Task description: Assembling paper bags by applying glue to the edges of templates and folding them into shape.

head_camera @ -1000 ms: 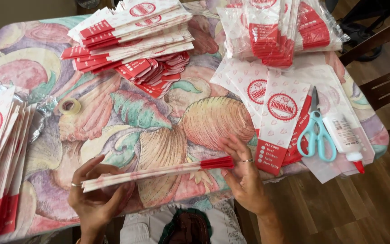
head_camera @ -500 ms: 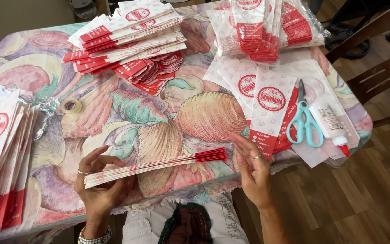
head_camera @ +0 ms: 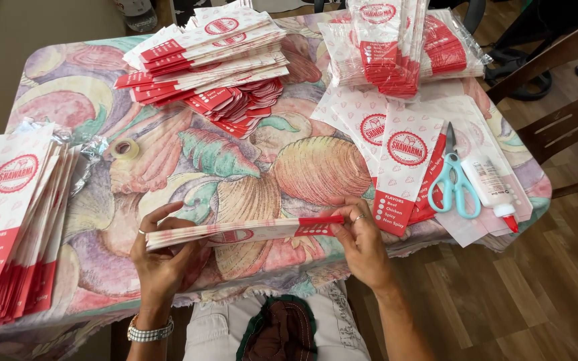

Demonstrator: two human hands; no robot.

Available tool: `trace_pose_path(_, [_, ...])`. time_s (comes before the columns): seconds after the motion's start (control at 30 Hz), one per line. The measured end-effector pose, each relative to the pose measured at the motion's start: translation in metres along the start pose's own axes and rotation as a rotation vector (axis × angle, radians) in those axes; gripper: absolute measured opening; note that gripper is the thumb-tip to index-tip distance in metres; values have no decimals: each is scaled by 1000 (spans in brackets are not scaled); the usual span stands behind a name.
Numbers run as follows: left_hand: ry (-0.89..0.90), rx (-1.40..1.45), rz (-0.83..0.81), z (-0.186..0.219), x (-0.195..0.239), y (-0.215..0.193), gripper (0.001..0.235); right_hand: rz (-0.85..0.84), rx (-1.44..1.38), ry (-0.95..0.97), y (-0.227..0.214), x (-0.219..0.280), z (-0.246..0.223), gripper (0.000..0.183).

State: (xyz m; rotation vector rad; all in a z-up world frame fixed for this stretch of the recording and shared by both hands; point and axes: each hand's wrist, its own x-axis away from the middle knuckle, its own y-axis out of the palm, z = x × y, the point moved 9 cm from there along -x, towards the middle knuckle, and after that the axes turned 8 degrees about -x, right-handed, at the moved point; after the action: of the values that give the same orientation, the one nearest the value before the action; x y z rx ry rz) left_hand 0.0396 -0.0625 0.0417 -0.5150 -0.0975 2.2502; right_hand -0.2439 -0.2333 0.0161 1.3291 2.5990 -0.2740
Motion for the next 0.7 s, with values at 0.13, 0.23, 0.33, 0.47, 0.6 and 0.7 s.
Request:
trace_pose_path(0.13, [-128, 2, 23, 21, -1, -6, 69, -60, -7, -149, -5, -3, -39, 14])
trace_pose_path(0.23, [191, -115, 202, 111, 0, -24, 89, 16, 191, -181, -13, -4, -87, 16])
trace_pose_path(0.33, [569, -350, 307, 216, 20, -13, 77, -1, 421, -375, 13, 7, -178, 16])
trace_pose_path(0.47, [802, -533, -83, 282, 35, 54, 40, 113, 446, -417, 31, 40, -223, 42])
trace_pose_path(0.6, [937, -535, -402, 277, 43, 78, 23, 142, 416, -366, 21, 52, -233, 52])
trace_pose_path(0.7, [1067, -446, -537, 278, 52, 73, 13, -93, 587, -333, -2, 41, -196, 46])
